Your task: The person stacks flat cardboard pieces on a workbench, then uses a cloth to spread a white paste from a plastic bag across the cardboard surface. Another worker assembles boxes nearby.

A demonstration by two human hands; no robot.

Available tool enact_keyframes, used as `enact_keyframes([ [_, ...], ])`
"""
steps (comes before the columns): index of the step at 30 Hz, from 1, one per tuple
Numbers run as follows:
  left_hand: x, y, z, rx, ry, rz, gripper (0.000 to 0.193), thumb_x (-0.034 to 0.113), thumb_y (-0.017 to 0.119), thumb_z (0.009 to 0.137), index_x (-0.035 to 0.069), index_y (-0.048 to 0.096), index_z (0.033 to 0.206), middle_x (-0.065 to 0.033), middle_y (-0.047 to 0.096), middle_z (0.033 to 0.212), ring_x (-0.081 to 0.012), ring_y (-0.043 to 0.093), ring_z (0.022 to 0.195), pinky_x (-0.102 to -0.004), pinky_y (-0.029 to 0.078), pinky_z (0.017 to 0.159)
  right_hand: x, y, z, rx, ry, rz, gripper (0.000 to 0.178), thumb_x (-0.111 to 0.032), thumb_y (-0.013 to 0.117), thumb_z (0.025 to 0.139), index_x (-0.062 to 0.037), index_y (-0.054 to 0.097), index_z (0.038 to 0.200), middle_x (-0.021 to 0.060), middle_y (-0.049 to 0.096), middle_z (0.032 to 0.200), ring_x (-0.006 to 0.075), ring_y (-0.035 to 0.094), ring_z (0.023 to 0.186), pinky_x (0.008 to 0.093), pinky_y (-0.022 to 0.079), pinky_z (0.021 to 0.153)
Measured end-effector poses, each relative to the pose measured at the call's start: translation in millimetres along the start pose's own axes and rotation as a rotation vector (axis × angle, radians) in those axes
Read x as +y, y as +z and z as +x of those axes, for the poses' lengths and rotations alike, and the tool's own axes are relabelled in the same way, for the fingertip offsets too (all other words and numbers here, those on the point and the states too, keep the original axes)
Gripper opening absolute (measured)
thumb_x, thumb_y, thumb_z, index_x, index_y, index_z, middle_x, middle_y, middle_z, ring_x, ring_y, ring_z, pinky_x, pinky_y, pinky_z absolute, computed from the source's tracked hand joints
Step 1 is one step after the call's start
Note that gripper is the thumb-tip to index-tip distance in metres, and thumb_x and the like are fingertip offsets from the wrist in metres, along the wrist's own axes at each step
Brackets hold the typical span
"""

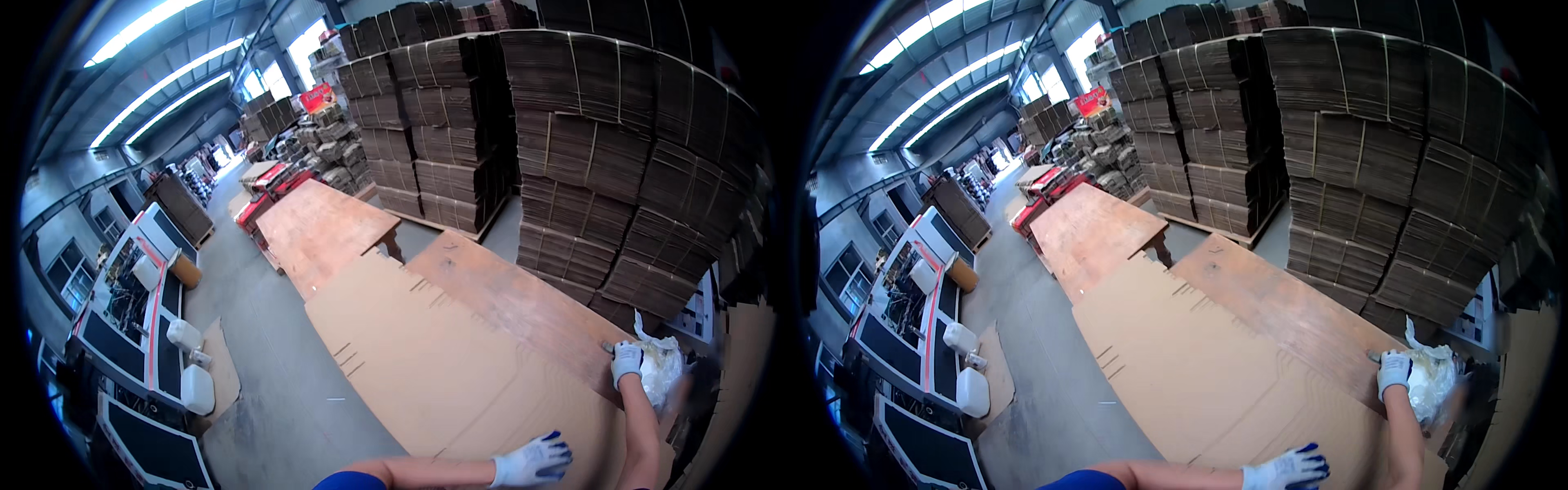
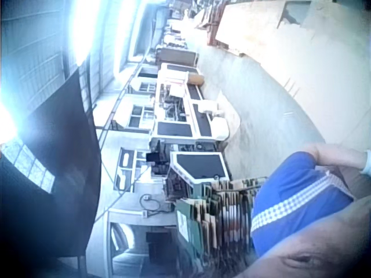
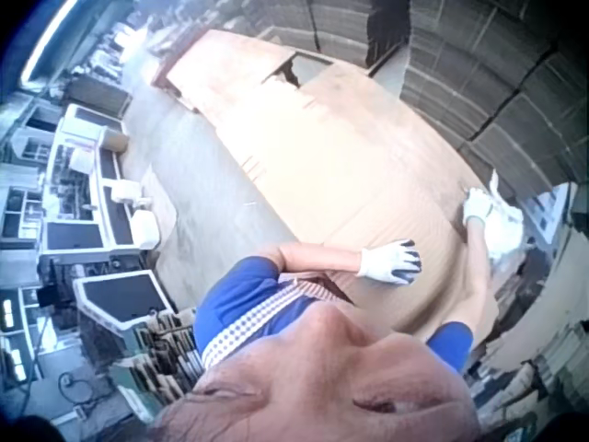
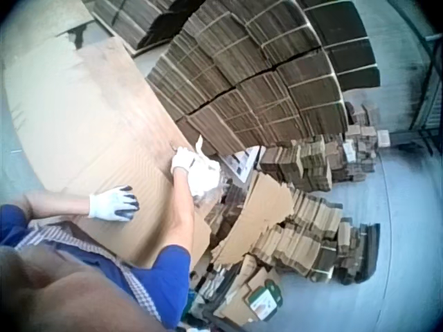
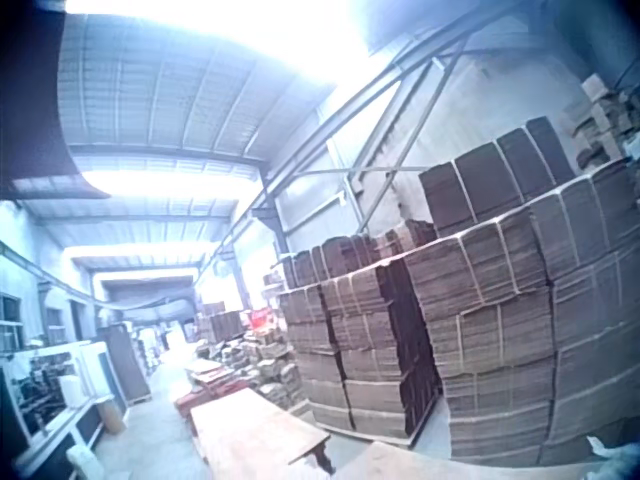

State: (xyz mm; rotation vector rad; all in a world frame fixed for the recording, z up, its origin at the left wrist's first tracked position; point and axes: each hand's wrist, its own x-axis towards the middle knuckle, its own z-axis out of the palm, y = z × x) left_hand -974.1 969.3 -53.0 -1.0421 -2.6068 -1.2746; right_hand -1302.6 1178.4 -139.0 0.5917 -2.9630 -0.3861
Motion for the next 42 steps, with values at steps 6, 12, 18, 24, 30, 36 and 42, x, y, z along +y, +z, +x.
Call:
enact_keyframes([
  [6,-48,-31,95,0.078,-0.161,0.123,0.032,0.021,0.064,0.092,0.002,0.067,0.117,-0.0167,0.070,0.108,-0.0357,0.065,0.092,-0.0456,0.048,0.088,12,-47,-34,0.106,0.376,0.891,0.017,-0.023,0.058,0.090,-0.0071,0.063,0.093,0.0175,0.066,0.093,0.0321,0.062,0.086,0.0469,0.050,0.078],
  [12,-134,19,204,0.129,-0.298,0.218,0.037,0.028,0.061,0.094,0.012,0.067,0.126,-0.0160,0.067,0.126,-0.0344,0.062,0.112,-0.0463,0.043,0.101,35,-54,-48,0.153,0.422,0.993,0.032,-0.035,0.066,0.087,-0.0073,0.066,0.104,0.0195,0.068,0.103,0.0403,0.064,0.095,0.0482,0.051,0.083],
  [18,-136,56,218,0.058,-0.235,0.286,0.029,0.026,0.063,0.089,0.007,0.070,0.109,-0.0143,0.069,0.111,-0.0343,0.061,0.106,-0.0447,0.045,0.097,33,-71,-61,0.105,0.359,0.933,0.030,-0.032,0.066,0.089,-0.0088,0.067,0.108,0.0183,0.068,0.108,0.0379,0.065,0.100,0.0469,0.052,0.086],
  [24,-140,62,212,0.035,-0.341,0.238,0.034,0.028,0.061,0.089,0.006,0.070,0.114,-0.0191,0.066,0.123,-0.0384,0.059,0.116,-0.0462,0.045,0.101,7,-128,-40,0.139,0.212,0.893,0.033,-0.032,0.066,0.090,-0.0093,0.064,0.115,0.0121,0.067,0.113,0.0331,0.065,0.105,0.0453,0.052,0.089],
  [30,-109,15,221,0.015,-0.611,0.168,0.034,0.038,0.064,0.091,0.009,0.076,0.106,-0.0167,0.073,0.108,-0.0383,0.068,0.102,-0.0454,0.052,0.090,44,-159,-89,0.448,0.630,1.990,0.029,-0.027,0.067,0.095,-0.0070,0.065,0.116,0.0051,0.067,0.089,0.0166,0.066,0.085,0.0320,0.052,0.079],
  [36,-181,15,282,0.156,-0.297,0.006,0.039,0.027,0.053,0.103,0.005,0.062,0.133,-0.0177,0.063,0.132,-0.0300,0.059,0.125,-0.0365,0.044,0.107,83,-40,-212,0.833,0.966,2.471,0.033,-0.028,0.067,0.097,-0.0095,0.063,0.125,0.0028,0.066,0.108,0.0152,0.062,0.095,0.0312,0.051,0.085],
  [42,-334,69,389,-0.135,-0.430,-0.492,0.053,0.037,0.040,0.108,-0.004,0.054,0.139,-0.0106,0.062,0.136,-0.0224,0.056,0.126,-0.0296,0.037,0.113,34,-21,-172,0.709,1.081,2.635,0.037,-0.039,0.064,0.098,-0.0183,0.060,0.129,0.0020,0.064,0.115,0.0170,0.062,0.101,0.0381,0.053,0.086],
])
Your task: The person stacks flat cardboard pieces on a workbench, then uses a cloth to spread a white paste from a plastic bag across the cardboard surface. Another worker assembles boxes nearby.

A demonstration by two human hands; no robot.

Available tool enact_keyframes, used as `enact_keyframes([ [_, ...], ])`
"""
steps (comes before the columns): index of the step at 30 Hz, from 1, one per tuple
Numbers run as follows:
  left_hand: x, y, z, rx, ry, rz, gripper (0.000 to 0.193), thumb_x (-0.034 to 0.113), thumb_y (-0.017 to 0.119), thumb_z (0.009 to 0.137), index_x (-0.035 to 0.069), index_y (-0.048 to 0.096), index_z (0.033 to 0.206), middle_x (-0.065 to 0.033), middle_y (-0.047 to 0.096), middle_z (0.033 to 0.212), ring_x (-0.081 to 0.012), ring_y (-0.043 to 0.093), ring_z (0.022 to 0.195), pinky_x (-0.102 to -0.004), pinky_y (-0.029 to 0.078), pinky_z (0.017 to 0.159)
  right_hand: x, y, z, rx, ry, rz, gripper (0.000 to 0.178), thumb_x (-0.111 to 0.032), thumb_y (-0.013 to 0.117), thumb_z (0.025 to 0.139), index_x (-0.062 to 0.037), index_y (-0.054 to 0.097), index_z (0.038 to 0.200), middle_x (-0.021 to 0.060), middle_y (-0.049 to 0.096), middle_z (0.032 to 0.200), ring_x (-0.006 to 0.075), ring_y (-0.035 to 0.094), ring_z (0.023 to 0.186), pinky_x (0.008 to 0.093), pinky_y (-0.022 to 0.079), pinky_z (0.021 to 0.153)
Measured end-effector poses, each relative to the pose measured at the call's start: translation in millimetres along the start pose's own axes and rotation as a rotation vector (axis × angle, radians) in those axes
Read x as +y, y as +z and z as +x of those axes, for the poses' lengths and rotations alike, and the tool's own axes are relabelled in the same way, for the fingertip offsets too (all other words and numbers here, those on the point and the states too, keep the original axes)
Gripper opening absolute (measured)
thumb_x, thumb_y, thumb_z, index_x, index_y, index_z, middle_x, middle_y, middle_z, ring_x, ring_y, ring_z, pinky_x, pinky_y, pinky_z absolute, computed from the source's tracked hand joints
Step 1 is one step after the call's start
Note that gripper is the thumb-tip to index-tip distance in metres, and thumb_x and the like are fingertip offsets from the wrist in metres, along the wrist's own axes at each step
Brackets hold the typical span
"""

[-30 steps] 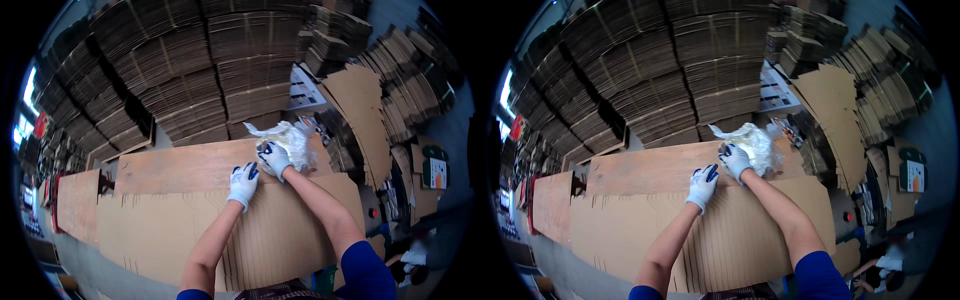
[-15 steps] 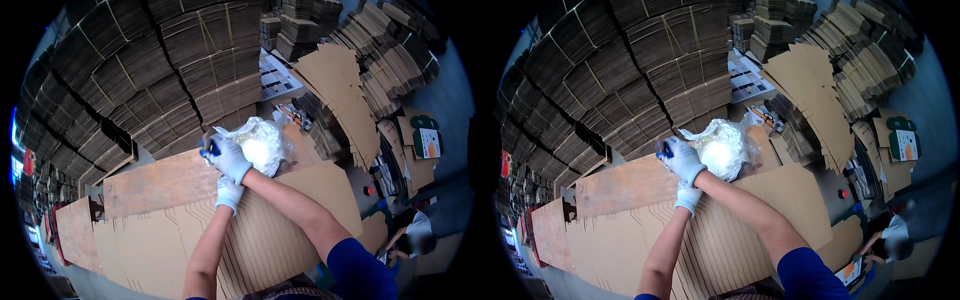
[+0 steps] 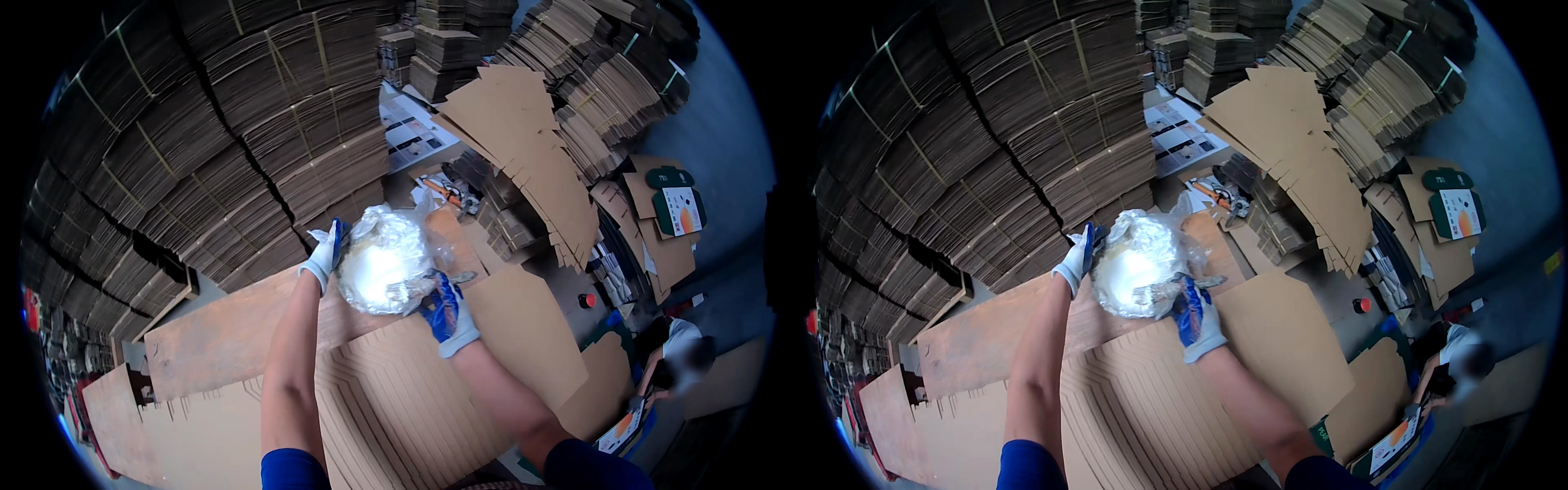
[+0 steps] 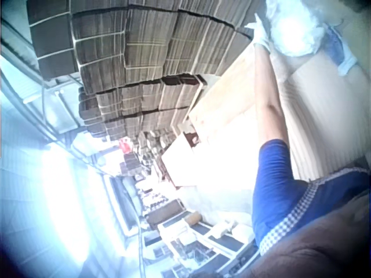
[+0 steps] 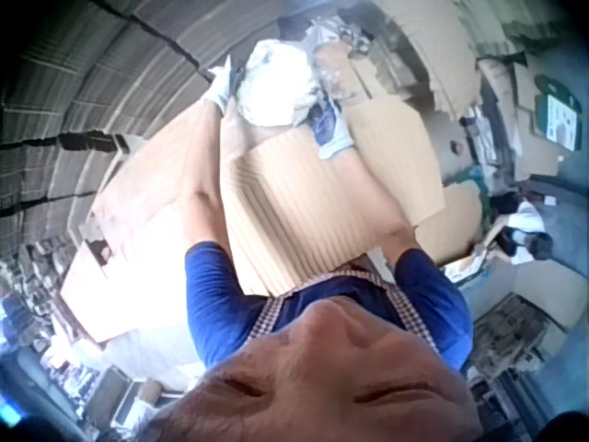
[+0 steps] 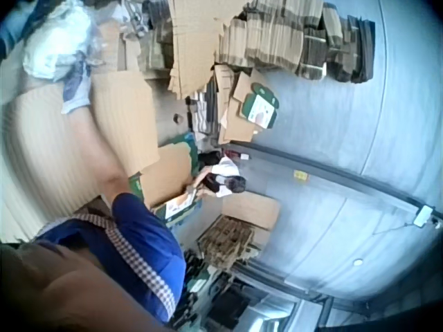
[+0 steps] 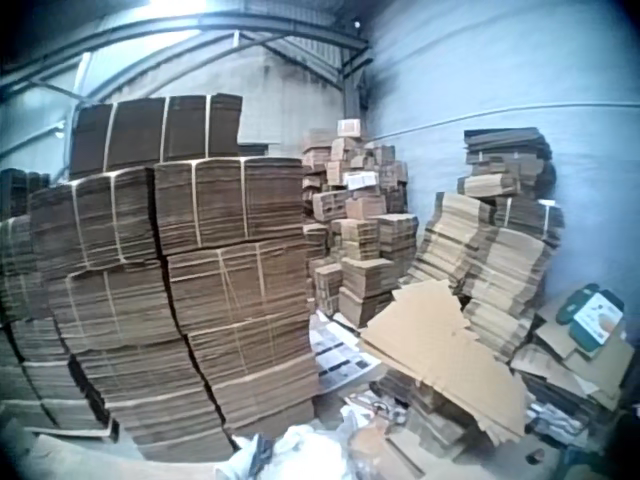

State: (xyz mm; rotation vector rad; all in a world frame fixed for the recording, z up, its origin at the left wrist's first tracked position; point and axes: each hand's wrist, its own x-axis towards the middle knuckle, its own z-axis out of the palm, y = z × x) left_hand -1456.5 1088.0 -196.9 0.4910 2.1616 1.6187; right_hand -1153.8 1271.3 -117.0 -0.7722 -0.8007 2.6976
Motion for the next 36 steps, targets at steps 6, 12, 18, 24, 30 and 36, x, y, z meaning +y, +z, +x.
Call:
enact_keyframes([
  [6,28,27,-24,-0.030,-0.402,-0.400,0.091,0.073,0.046,0.094,0.000,0.047,0.147,-0.0136,0.051,0.149,-0.0260,0.050,0.132,-0.0377,0.038,0.112,-30,-10,45,-0.096,-0.042,0.050,0.041,-0.037,0.063,0.100,-0.0165,0.057,0.134,0.0058,0.062,0.131,0.0251,0.060,0.120,0.0447,0.052,0.099],
  [12,79,94,-92,0.043,-0.244,-0.990,0.069,0.056,0.048,0.103,0.005,0.046,0.149,-0.0066,0.053,0.148,-0.0248,0.051,0.132,-0.0354,0.039,0.114,-103,-4,113,-0.162,-0.035,0.060,0.032,-0.029,0.062,0.101,-0.0083,0.060,0.126,0.0077,0.065,0.119,0.0236,0.064,0.109,0.0373,0.056,0.091],
  [18,134,142,-131,0.220,-0.737,-0.868,0.066,0.055,0.050,0.102,0.016,0.039,0.154,-0.0088,0.047,0.151,-0.0276,0.050,0.131,-0.0415,0.042,0.110,-165,-28,139,-0.069,-0.198,0.093,0.032,-0.023,0.067,0.098,-0.0031,0.060,0.123,0.0160,0.067,0.115,0.0274,0.068,0.101,0.0415,0.057,0.088],
  [24,109,104,-208,0.490,-0.063,-0.317,0.042,0.026,0.049,0.107,-0.001,0.053,0.139,-0.0132,0.059,0.136,-0.0251,0.057,0.124,-0.0356,0.043,0.107,-111,19,47,-0.194,-0.413,-0.511,0.033,-0.001,0.071,0.090,-0.0037,0.063,0.123,0.0075,0.067,0.111,0.0152,0.065,0.101,0.0278,0.055,0.083],
  [30,179,116,-335,0.345,0.044,0.072,0.045,0.001,0.053,0.095,-0.001,0.054,0.140,-0.0151,0.055,0.143,-0.0279,0.047,0.137,-0.0367,0.034,0.116,-72,-5,78,-0.194,-0.605,-1.659,0.034,-0.023,0.076,0.083,-0.0094,0.068,0.113,0.0171,0.069,0.107,0.0366,0.065,0.097,0.0434,0.051,0.087],
  [36,165,136,-434,0.326,-0.008,0.075,0.047,-0.004,0.056,0.087,0.000,0.059,0.133,-0.0186,0.057,0.139,-0.0335,0.052,0.132,-0.0404,0.041,0.112,-76,5,75,-0.140,-0.534,-1.747,0.034,-0.033,0.073,0.086,-0.0084,0.070,0.109,0.0171,0.070,0.107,0.0368,0.066,0.097,0.0449,0.051,0.088],
])
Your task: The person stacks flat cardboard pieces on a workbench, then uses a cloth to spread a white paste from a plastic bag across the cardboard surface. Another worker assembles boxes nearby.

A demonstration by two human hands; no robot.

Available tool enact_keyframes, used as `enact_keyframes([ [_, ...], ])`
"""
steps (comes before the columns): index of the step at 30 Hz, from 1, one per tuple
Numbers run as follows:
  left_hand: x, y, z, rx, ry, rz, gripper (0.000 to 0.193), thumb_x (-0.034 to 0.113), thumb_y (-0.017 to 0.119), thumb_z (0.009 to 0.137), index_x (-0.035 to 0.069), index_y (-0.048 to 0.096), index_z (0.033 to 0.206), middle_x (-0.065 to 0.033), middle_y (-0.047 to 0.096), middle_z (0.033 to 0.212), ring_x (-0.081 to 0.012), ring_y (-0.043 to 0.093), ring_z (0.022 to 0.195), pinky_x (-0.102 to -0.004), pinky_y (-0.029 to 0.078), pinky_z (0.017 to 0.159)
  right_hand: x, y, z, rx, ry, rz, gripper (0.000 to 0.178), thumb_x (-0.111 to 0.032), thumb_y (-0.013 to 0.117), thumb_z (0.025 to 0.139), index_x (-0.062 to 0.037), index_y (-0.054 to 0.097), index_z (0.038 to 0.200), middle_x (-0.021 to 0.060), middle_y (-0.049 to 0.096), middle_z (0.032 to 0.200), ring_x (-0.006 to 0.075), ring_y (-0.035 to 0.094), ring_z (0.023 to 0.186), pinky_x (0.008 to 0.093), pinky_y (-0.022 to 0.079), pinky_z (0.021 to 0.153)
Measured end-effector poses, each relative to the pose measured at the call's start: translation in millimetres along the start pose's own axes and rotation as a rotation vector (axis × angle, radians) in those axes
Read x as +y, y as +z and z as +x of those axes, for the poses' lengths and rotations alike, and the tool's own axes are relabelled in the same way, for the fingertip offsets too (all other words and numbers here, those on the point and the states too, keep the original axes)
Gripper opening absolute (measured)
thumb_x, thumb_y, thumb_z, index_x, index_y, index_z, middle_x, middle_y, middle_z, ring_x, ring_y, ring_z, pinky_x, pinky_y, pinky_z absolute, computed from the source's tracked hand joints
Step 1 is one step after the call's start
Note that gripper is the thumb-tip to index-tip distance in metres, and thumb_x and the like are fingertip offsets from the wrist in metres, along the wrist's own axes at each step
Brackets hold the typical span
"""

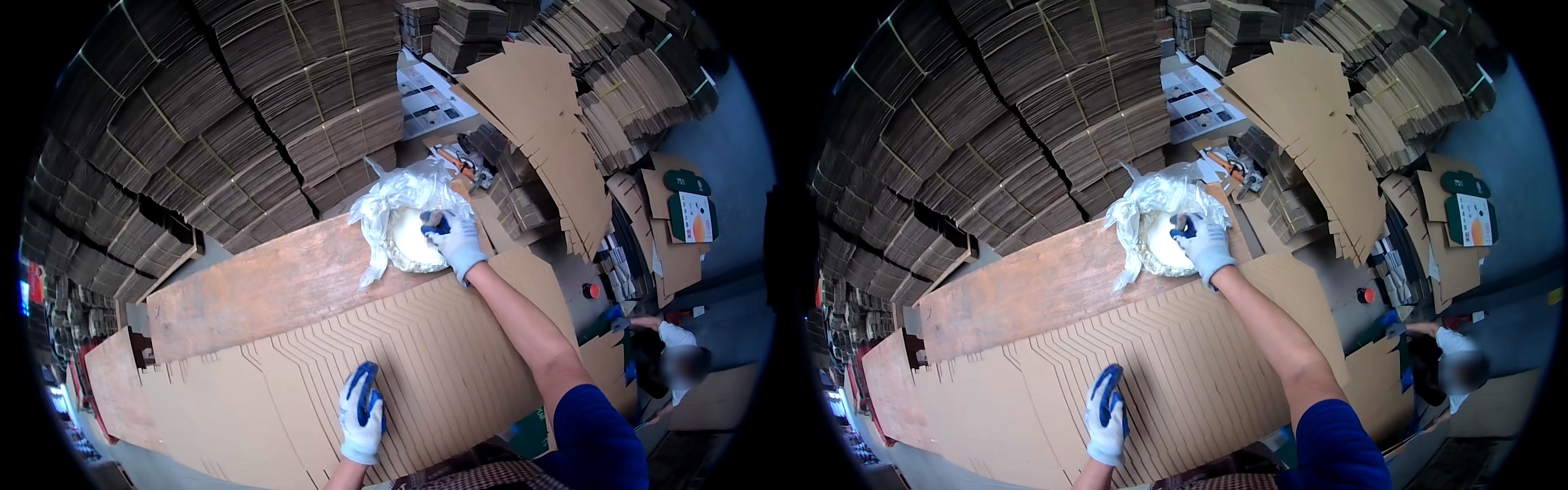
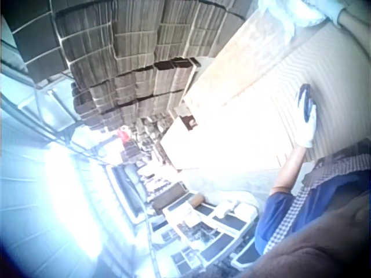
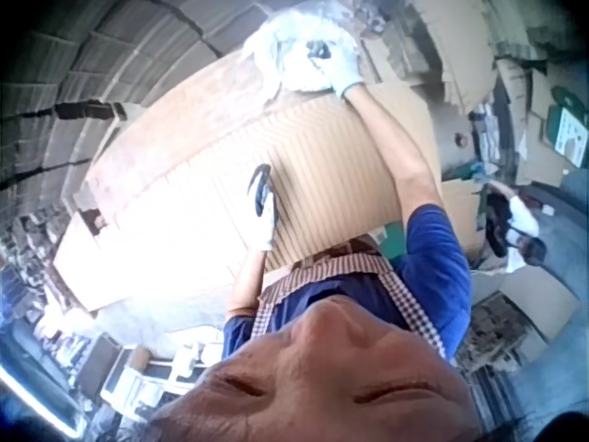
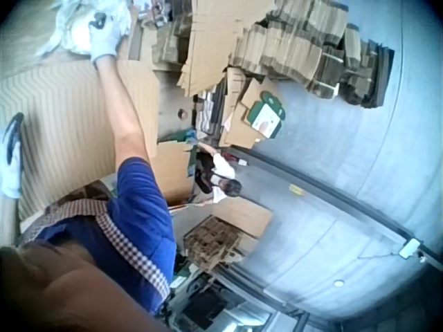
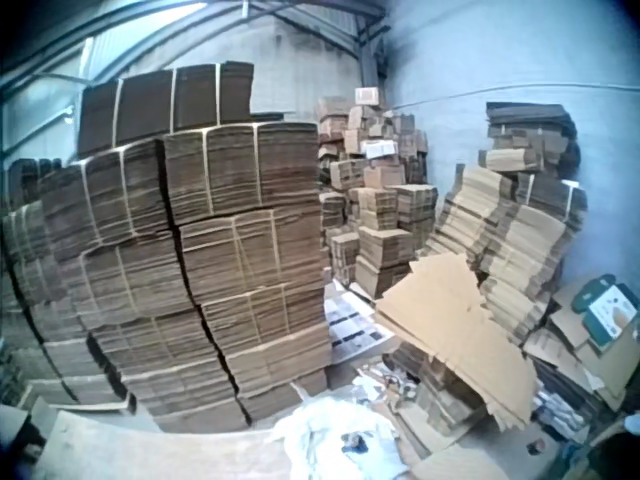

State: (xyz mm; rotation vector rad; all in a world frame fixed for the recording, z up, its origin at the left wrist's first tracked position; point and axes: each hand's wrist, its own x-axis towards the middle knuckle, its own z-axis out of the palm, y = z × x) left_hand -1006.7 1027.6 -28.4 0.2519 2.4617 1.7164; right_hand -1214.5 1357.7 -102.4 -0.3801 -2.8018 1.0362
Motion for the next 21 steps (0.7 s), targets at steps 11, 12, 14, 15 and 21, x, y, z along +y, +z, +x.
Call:
enact_keyframes([
  [11,10,10,-41,-0.169,-0.231,-0.134,0.043,0.008,0.063,0.089,0.006,0.063,0.132,-0.0138,0.062,0.136,-0.0315,0.052,0.132,-0.0404,0.038,0.113,16,-7,15,0.044,0.491,0.700,0.021,-0.014,0.077,0.088,-0.0056,0.066,0.103,0.0060,0.069,0.080,0.0131,0.064,0.055,0.0297,0.050,0.043],
  [12,7,8,-45,-0.153,-0.243,-0.148,0.043,0.009,0.063,0.089,0.006,0.063,0.132,-0.0137,0.062,0.136,-0.0311,0.052,0.132,-0.0401,0.038,0.113,18,-7,17,0.003,0.554,0.779,0.026,-0.016,0.077,0.088,-0.0066,0.064,0.108,0.0061,0.070,0.084,0.0149,0.065,0.054,0.0301,0.052,0.044],
  [14,5,6,-47,-0.136,-0.256,-0.163,0.042,0.009,0.063,0.090,0.007,0.063,0.132,-0.0135,0.063,0.135,-0.0303,0.052,0.132,-0.0399,0.039,0.113,26,-7,20,-0.061,0.634,0.882,0.030,-0.018,0.077,0.089,-0.0076,0.062,0.112,0.0071,0.070,0.084,0.0170,0.065,0.053,0.0307,0.054,0.043],
  [15,6,5,-47,-0.134,-0.257,-0.164,0.042,0.009,0.063,0.090,0.007,0.063,0.132,-0.0134,0.063,0.134,-0.0301,0.052,0.132,-0.0399,0.039,0.113,31,-6,21,-0.090,0.645,0.927,0.029,-0.018,0.077,0.089,-0.0072,0.062,0.111,0.0076,0.071,0.083,0.0177,0.065,0.052,0.0311,0.054,0.043],
  [21,10,4,-48,-0.118,-0.255,-0.167,0.041,0.010,0.063,0.091,0.006,0.064,0.131,-0.0130,0.065,0.132,-0.0287,0.057,0.127,-0.0373,0.042,0.110,37,-3,17,-0.265,0.763,1.386,0.018,-0.018,0.073,0.091,-0.0060,0.065,0.102,0.0107,0.072,0.082,0.0218,0.067,0.055,0.0331,0.057,0.047],
])
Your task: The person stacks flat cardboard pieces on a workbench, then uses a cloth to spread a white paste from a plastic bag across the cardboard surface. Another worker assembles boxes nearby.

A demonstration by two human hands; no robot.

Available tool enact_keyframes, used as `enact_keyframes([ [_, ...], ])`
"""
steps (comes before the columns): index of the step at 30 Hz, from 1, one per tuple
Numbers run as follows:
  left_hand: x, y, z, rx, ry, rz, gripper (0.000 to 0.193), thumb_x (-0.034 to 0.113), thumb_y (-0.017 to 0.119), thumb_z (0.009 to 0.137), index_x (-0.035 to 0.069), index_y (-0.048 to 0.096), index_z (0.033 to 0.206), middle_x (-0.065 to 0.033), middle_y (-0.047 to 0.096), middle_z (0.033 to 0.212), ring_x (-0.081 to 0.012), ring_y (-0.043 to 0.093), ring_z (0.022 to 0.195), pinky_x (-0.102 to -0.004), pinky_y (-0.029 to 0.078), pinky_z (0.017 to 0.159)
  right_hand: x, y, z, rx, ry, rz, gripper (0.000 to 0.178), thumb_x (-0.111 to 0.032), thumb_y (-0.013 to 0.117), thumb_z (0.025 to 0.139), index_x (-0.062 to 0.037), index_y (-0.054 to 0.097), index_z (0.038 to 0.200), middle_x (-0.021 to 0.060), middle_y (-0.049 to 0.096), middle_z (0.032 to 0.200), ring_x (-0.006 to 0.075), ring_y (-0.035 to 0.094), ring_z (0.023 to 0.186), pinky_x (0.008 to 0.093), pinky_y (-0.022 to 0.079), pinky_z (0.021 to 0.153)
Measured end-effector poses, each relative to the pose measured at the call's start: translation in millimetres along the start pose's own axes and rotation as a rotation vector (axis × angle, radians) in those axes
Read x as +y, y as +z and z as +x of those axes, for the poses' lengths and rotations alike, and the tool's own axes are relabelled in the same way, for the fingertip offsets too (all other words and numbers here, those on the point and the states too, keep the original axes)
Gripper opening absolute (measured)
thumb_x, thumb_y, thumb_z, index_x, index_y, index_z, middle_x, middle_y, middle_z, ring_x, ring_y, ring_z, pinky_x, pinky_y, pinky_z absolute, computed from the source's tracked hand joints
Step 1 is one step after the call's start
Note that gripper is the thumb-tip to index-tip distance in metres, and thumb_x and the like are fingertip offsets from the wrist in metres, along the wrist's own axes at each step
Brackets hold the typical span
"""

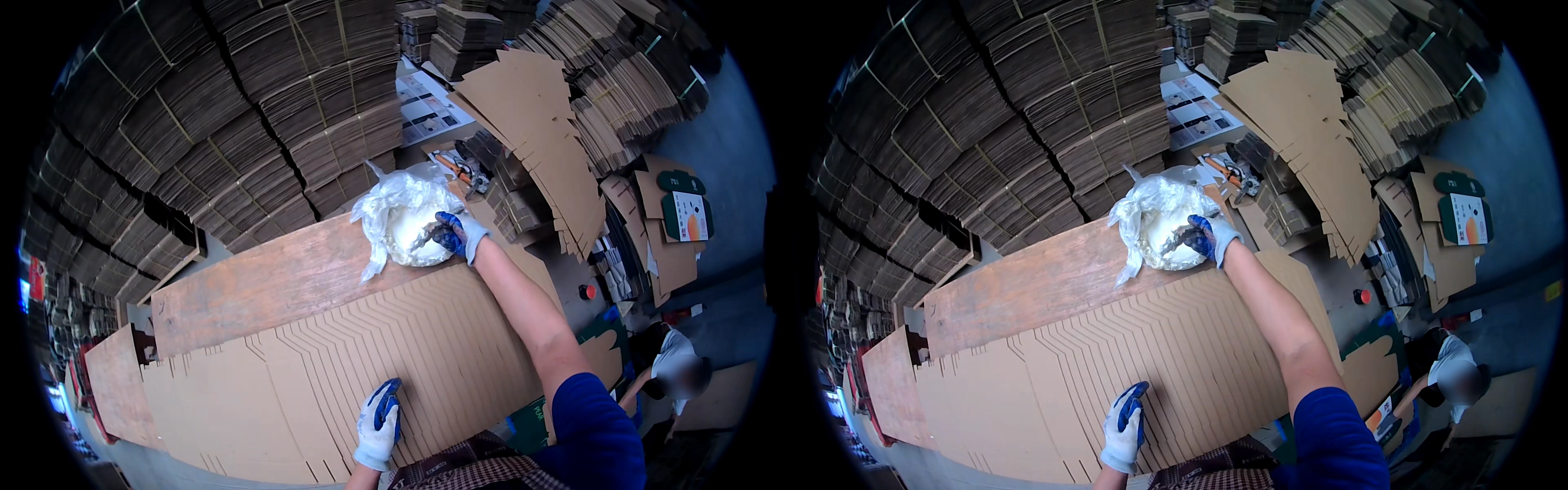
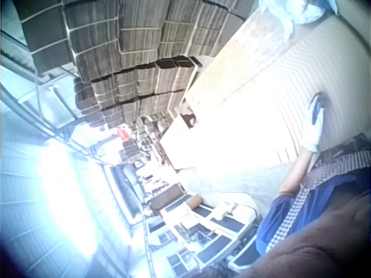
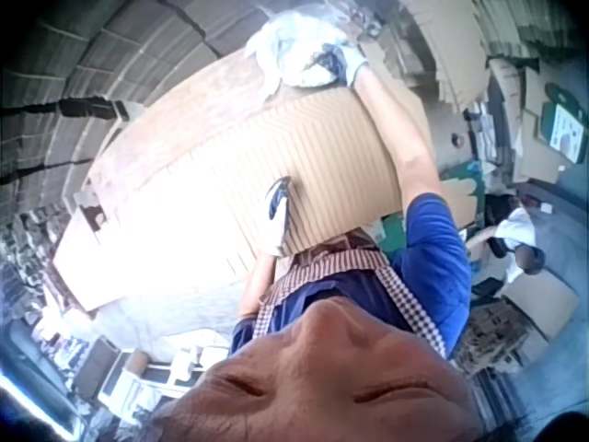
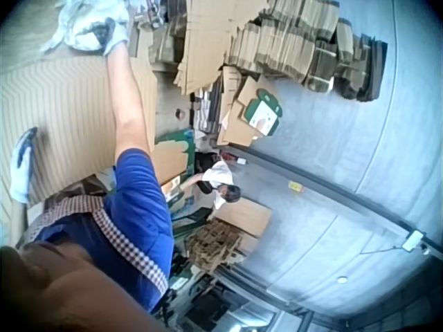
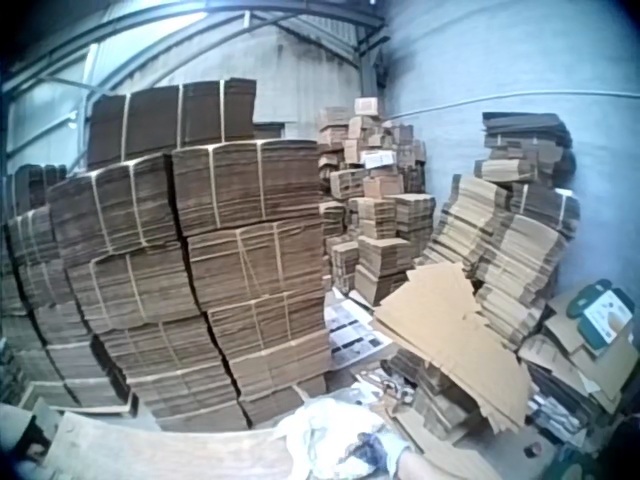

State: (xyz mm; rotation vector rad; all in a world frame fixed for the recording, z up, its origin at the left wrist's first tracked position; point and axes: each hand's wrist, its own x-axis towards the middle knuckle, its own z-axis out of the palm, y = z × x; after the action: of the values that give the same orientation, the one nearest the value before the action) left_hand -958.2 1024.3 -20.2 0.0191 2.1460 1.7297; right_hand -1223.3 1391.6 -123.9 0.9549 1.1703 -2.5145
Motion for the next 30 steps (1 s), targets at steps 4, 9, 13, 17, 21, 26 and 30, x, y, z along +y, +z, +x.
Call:
enact_keyframes([
  [4,3,9,0,-0.019,0.015,0.026,0.040,0.008,0.062,0.091,0.005,0.064,0.131,-0.0131,0.066,0.131,-0.0278,0.059,0.123,-0.0348,0.043,0.107,2,-17,16,-0.302,0.060,0.297,0.016,-0.022,0.070,0.093,-0.0067,0.069,0.095,0.0111,0.073,0.082,0.0213,0.069,0.060,0.0309,0.058,0.051],
  [9,4,27,3,-0.089,0.031,0.065,0.040,0.006,0.062,0.091,0.005,0.064,0.131,-0.0131,0.066,0.130,-0.0277,0.060,0.121,-0.0348,0.045,0.105,-6,-40,58,-0.524,-0.134,0.459,0.021,-0.027,0.059,0.098,-0.0091,0.068,0.104,0.0097,0.074,0.096,0.0169,0.069,0.073,0.0250,0.057,0.060],
  [13,9,33,-2,-0.098,-0.031,0.100,0.041,0.008,0.064,0.090,0.006,0.064,0.131,-0.0137,0.066,0.129,-0.0287,0.060,0.120,-0.0352,0.046,0.105,-19,1,53,-0.672,-0.219,0.619,0.021,-0.025,0.059,0.096,-0.0072,0.067,0.105,0.0045,0.070,0.090,0.0123,0.066,0.071,0.0244,0.055,0.061],
  [17,0,37,-6,-0.150,0.082,0.264,0.041,0.012,0.067,0.089,0.005,0.064,0.130,-0.0149,0.066,0.127,-0.0359,0.058,0.121,-0.0406,0.044,0.107,-19,32,-5,-0.855,0.001,0.977,0.020,-0.022,0.063,0.093,-0.0045,0.068,0.101,-0.0003,0.066,0.074,0.0085,0.062,0.066,0.0231,0.053,0.061],
  [21,6,48,3,-0.314,0.502,0.518,0.036,0.021,0.072,0.086,0.003,0.069,0.117,-0.0179,0.066,0.123,-0.0381,0.058,0.120,-0.0499,0.039,0.111,-3,-1,-107,-0.688,-0.145,0.799,0.028,-0.037,0.059,0.101,-0.0114,0.069,0.109,0.0064,0.074,0.090,0.0152,0.066,0.067,0.0300,0.057,0.062],
  [26,-8,102,1,-0.765,0.817,0.678,0.045,0.040,0.065,0.088,0.008,0.068,0.119,-0.0187,0.063,0.124,-0.0387,0.055,0.123,-0.0554,0.032,0.115,81,-27,-225,-0.283,-0.394,0.058,0.031,-0.027,0.066,0.097,-0.0055,0.066,0.119,0.0073,0.071,0.118,0.0181,0.069,0.106,0.0291,0.055,0.088],
  [30,-67,166,-3,-0.934,0.774,0.740,0.057,0.053,0.059,0.089,0.012,0.063,0.129,-0.0169,0.056,0.137,-0.0377,0.047,0.132,-0.0580,0.029,0.116,174,-34,-233,-0.001,-0.428,-0.772,0.050,-0.027,0.081,0.083,-0.0051,0.063,0.124,0.0151,0.070,0.118,0.0286,0.068,0.109,0.0368,0.054,0.093],
])
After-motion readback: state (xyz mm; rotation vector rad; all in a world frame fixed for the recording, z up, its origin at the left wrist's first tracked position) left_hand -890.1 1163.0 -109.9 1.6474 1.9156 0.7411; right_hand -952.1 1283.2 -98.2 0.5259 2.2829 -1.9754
